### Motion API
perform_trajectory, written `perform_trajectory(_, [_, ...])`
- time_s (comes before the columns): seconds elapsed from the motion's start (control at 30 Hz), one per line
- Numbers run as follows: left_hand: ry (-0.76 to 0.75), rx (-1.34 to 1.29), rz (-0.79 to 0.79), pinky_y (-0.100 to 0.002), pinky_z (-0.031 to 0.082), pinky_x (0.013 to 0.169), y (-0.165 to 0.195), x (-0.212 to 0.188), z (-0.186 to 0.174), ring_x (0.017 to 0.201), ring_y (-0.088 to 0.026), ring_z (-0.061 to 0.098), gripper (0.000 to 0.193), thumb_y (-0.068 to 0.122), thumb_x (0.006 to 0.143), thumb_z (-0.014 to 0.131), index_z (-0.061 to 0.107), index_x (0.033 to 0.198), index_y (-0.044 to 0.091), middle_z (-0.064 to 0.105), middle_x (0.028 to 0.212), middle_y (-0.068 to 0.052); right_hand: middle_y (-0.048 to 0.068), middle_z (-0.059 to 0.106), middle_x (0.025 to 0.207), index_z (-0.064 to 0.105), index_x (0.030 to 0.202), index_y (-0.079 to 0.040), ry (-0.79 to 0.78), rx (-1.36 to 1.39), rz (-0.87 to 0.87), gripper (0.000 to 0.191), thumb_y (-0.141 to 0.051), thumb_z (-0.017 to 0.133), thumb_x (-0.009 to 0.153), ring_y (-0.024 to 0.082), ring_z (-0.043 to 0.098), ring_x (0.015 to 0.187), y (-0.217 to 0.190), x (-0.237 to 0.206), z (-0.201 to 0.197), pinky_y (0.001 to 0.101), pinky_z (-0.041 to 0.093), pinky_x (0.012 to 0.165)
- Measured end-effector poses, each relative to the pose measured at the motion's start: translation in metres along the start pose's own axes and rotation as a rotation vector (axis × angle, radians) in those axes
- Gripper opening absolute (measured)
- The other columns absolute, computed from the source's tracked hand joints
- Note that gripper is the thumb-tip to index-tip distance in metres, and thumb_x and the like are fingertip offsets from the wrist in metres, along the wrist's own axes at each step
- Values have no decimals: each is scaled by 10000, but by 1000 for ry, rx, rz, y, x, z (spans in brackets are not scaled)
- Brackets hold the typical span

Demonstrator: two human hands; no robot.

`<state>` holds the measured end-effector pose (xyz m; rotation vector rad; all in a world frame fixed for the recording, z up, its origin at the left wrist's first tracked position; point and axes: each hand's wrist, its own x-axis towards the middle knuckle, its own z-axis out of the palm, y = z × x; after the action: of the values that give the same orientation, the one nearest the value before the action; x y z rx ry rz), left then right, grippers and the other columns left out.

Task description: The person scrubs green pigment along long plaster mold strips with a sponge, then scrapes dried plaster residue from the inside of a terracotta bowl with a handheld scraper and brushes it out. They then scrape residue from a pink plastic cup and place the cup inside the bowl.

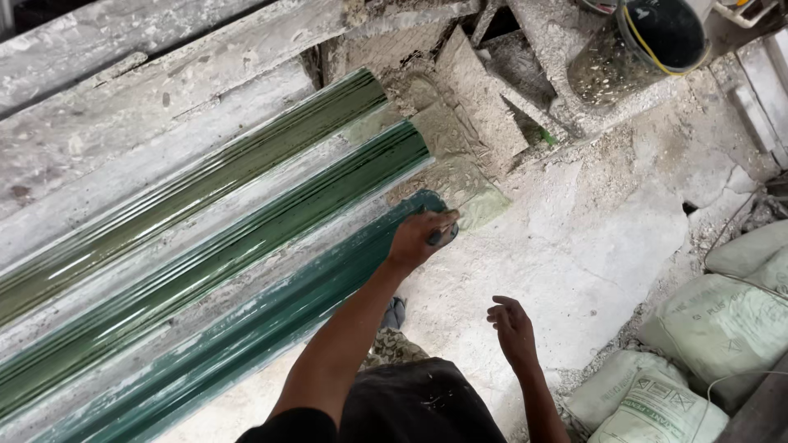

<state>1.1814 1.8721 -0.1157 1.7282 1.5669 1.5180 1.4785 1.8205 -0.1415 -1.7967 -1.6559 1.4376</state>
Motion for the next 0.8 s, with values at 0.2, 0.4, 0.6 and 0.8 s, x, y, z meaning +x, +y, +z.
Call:
perform_trajectory(0.2, [70, -251, -170, -431, 593, 796, -26, 19, 2, 953, -327, 757, 354, 283, 896, 748, 706, 1228, 168, 753, 1100, -121, 111, 748, 1036, 631, 1274, -43, -75, 8, -24, 325, -203, 500, 1023, 204, 722, 963, -12, -3, 17, 357, 586, 836])
perform_trajectory(0.4, [-187, 258, -457, -481, 554, 698, -52, -31, -60, 833, -386, 705, 263, 337, 876, 743, 765, 1092, 188, 753, 912, -131, 115, 737, 1010, 637, 1258, -28, -144, 39, -77, 303, -184, 500, 1038, 206, 717, 940, -29, -5, 43, 352, 584, 833])
perform_trajectory(0.6, [-288, 286, -685, -467, 571, 688, -32, -131, -183, 715, -337, 722, 362, 392, 869, 695, 710, 1209, 271, 737, 844, -114, 105, 717, 980, 625, 1253, -12, -358, 72, -247, 274, -164, 523, 1049, 182, 715, 904, -57, 1, 104, 324, 594, 818])
perform_trajectory(0.8, [-287, 552, -930, -489, 566, 791, -6, -249, -307, 868, -356, 718, 395, 434, 807, 806, 724, 1095, 176, 750, 897, -121, 81, 676, 971, 607, 1260, 12, -539, 172, -435, 262, -150, 526, 1072, 155, 670, 892, -101, -19, 182, 316, 576, 830])
